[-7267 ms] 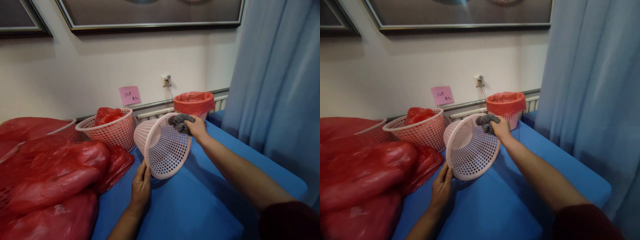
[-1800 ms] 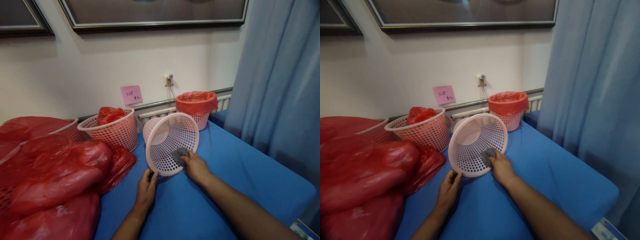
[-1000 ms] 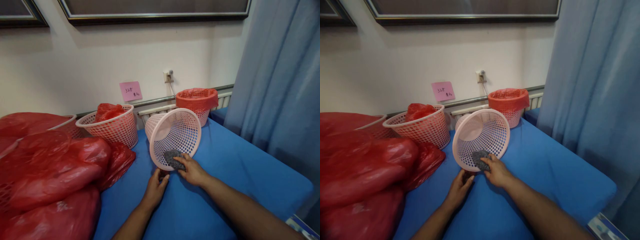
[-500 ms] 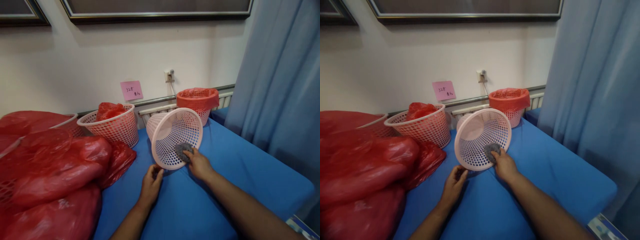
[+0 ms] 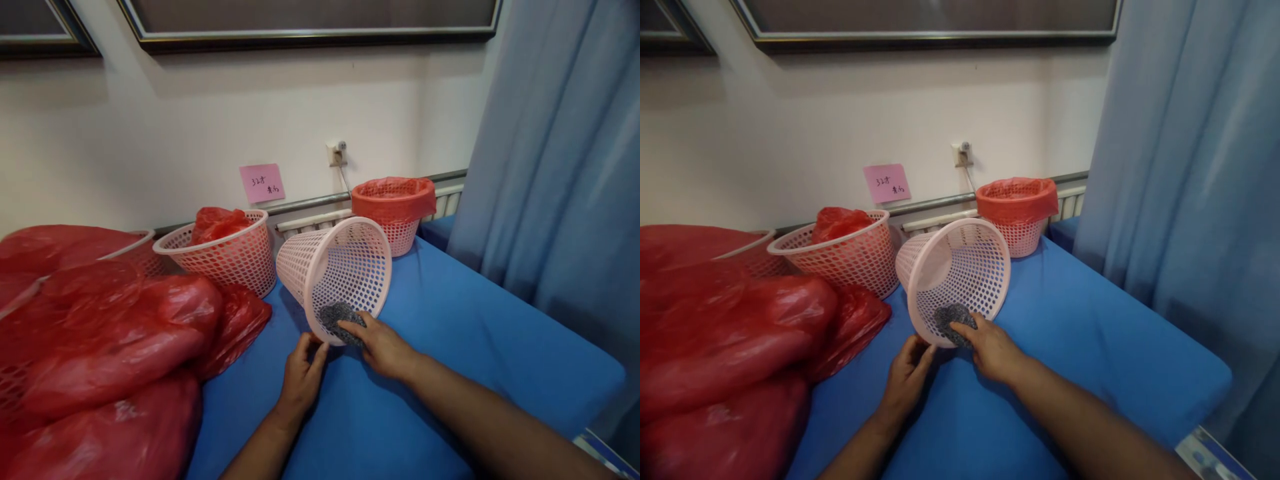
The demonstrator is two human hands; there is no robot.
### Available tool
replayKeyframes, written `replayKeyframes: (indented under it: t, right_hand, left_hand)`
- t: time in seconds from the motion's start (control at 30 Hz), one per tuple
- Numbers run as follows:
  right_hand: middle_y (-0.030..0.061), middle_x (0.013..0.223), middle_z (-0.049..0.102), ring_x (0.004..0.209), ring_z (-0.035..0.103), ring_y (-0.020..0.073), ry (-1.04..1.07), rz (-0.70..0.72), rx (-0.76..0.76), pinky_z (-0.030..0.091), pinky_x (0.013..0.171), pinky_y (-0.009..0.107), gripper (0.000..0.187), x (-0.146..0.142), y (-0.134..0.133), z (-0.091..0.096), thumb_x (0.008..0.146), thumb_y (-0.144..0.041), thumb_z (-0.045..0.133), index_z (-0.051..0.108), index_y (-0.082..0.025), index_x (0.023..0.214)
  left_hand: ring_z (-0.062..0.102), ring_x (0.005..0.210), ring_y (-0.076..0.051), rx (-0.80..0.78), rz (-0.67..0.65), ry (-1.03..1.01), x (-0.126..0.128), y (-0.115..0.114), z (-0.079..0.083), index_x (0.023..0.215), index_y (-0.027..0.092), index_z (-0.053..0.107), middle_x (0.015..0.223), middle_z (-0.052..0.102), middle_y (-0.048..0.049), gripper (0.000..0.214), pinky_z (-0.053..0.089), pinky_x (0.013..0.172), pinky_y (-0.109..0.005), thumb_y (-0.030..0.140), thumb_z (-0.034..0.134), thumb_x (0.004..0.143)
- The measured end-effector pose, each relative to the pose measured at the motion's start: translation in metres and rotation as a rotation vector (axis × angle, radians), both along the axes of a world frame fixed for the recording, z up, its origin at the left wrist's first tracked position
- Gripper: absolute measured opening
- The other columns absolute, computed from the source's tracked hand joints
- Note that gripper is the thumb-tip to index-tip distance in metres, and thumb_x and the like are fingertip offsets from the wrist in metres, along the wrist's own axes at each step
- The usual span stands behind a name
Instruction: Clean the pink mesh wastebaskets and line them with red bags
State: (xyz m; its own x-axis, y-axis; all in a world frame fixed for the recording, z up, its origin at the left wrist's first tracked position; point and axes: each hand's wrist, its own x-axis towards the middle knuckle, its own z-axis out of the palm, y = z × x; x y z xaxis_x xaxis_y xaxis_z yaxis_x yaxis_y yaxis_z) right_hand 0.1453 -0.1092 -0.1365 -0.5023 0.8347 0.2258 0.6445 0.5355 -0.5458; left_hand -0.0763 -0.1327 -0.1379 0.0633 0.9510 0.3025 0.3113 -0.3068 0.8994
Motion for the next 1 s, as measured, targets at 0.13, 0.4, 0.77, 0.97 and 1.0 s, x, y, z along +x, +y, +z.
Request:
replayKeyframes:
  t: [0.13,0.4,0.77,0.97,1.0]
  right_hand:
    - [0.0110,0.148,0.053,0.119,0.064,0.0275,-0.113,-0.213,-0.035,0.051,0.105,0.041,0.069,0.010,0.015,0.006,0.087,-0.003,0.052,0.057,-0.036,0.147]
    - [0.0117,0.149,0.051,0.116,0.065,0.0260,-0.104,-0.315,-0.089,0.051,0.105,0.039,0.072,0.012,0.014,0.004,0.083,-0.005,0.055,0.054,-0.033,0.150]
    - [0.0129,0.147,0.052,0.119,0.064,0.0275,-0.177,-0.322,-0.089,0.051,0.103,0.038,0.068,0.013,0.014,0.008,0.085,-0.007,0.052,0.055,-0.032,0.149]
    - [0.0133,0.151,0.049,0.119,0.064,0.0272,-0.171,-0.394,-0.089,0.051,0.105,0.040,0.070,0.020,0.015,0.005,0.085,-0.005,0.053,0.054,-0.030,0.150]
    - [0.0121,0.151,0.048,0.121,0.063,0.0261,-0.129,-0.296,-0.099,0.049,0.108,0.039,0.074,0.016,0.012,0.004,0.081,-0.004,0.056,0.053,-0.030,0.151]
  left_hand:
    - [0.067,0.084,-0.019,0.119,0.177,-0.096,-0.004,-0.006,0.015,0.099,0.020,0.064,0.091,0.069,-0.0022,0.027,0.058,0.081,-0.032,0.047,0.064,0.094]
    - [0.071,0.097,-0.024,0.018,0.102,-0.081,0.000,-0.001,0.006,0.109,0.018,0.067,0.103,0.075,-0.0076,0.035,0.059,0.091,-0.041,0.049,0.068,0.090]
    - [0.074,0.093,-0.027,-0.062,0.091,0.007,-0.004,0.006,0.007,0.097,0.019,0.075,0.094,0.080,-0.0059,0.031,0.059,0.091,-0.042,0.047,0.069,0.085]
    - [0.072,0.083,-0.022,-0.056,0.139,-0.027,0.000,0.006,0.004,0.092,0.018,0.069,0.088,0.076,-0.0050,0.031,0.059,0.080,-0.035,0.049,0.067,0.087]
    - [0.074,0.088,-0.024,-0.075,0.095,-0.033,0.002,0.007,0.001,0.098,0.017,0.070,0.093,0.078,-0.0067,0.033,0.060,0.085,-0.038,0.048,0.068,0.086]
